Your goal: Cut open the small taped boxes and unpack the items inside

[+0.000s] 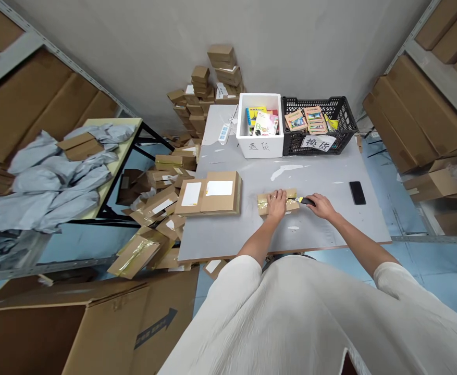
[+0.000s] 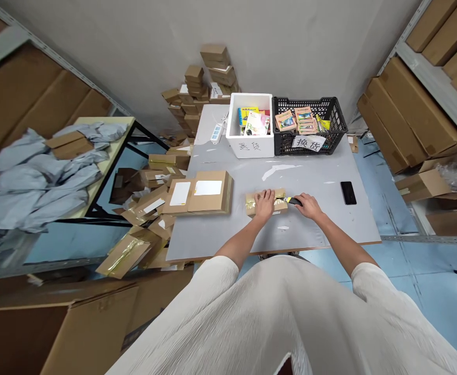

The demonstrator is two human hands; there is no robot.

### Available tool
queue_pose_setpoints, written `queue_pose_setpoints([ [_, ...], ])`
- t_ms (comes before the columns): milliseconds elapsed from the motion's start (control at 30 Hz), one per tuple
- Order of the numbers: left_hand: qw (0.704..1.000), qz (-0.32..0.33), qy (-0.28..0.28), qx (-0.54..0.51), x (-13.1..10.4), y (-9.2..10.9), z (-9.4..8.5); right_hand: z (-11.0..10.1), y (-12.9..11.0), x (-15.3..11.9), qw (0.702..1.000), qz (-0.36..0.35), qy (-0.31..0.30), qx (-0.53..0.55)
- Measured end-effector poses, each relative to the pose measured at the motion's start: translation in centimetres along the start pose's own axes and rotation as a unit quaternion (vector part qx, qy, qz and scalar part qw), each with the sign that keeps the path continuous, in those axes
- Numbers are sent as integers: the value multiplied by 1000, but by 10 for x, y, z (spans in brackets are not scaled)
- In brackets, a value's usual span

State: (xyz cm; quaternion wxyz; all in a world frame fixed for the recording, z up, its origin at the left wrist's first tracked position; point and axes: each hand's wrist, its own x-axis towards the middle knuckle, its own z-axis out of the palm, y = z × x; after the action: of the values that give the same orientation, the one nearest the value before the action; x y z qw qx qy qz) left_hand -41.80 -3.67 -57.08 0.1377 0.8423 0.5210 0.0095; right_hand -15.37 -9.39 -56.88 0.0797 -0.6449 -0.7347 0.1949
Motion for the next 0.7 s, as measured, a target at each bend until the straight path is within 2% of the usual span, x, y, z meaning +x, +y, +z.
queue_pose_setpoints([
  [200,1000,0,3,-7,0,-1,3,-4,9,0,999,-1,-9,40],
  [467,997,-5,79,-12,-1,-4,21,3,7,10,998,-9,-16,64],
  [567,997,-8,77,-20,-2,-5,20,-1,23,7,997,7,16,75],
  [700,997,-11,68,-29,-1,-5,16,-12,49,1,986,72,114,102],
])
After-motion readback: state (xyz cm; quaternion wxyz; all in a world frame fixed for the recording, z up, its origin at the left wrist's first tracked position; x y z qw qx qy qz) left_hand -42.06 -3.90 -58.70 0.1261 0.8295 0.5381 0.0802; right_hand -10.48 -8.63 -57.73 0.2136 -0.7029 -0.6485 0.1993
